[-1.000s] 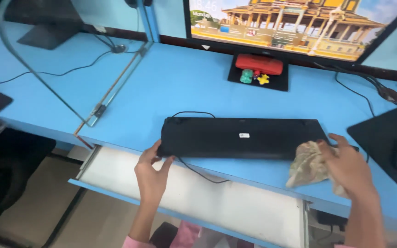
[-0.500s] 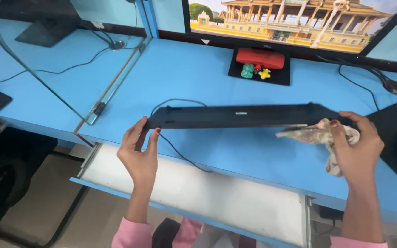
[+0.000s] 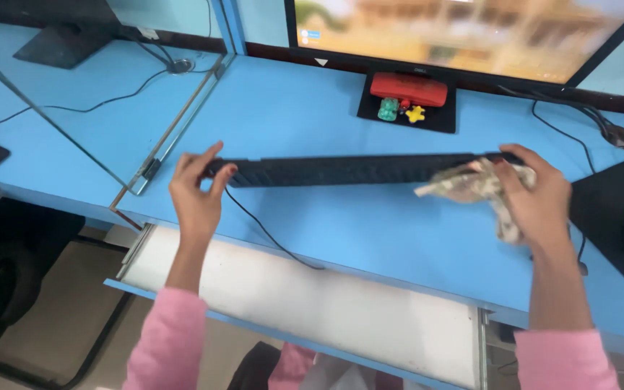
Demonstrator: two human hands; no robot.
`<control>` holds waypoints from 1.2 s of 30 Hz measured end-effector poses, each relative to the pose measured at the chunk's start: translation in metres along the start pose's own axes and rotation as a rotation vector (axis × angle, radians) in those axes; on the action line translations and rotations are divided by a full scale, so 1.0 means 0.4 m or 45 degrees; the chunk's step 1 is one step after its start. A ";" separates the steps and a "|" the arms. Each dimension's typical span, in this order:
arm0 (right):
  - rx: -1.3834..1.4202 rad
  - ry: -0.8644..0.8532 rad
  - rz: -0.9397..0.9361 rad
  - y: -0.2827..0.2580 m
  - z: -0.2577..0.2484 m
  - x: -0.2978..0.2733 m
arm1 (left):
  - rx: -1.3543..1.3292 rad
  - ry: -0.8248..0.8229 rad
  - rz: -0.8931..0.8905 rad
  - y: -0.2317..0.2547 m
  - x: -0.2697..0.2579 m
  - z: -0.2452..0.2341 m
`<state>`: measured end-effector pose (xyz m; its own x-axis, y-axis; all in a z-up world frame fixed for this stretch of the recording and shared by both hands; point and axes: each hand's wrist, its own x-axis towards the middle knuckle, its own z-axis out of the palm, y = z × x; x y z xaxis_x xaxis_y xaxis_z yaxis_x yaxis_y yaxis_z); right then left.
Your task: Cleaning a desk surface, keyboard, drawer, and webcam using a cloth.
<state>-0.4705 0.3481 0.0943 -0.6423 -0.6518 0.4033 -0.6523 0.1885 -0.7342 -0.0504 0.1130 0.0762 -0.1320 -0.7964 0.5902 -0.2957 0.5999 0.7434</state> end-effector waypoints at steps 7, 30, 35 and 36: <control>0.082 -0.102 -0.030 -0.006 0.116 0.118 | -0.537 -0.225 -0.053 -0.110 0.084 -0.018; -1.143 0.212 -0.292 0.296 0.283 -0.101 | -0.856 0.891 -0.743 0.076 -0.301 -0.315; -0.828 -0.123 -0.275 0.240 0.414 0.036 | -0.758 0.867 -0.930 0.111 -0.335 -0.370; -0.749 -0.250 -0.342 0.215 0.452 0.061 | -0.751 0.909 -0.955 0.107 -0.342 -0.380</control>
<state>-0.4692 0.2156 -0.0579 -0.3786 -0.8427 0.3828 -0.9253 0.3339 -0.1799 0.0988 0.2594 0.0753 0.4995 -0.8531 -0.1505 0.4310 0.0940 0.8975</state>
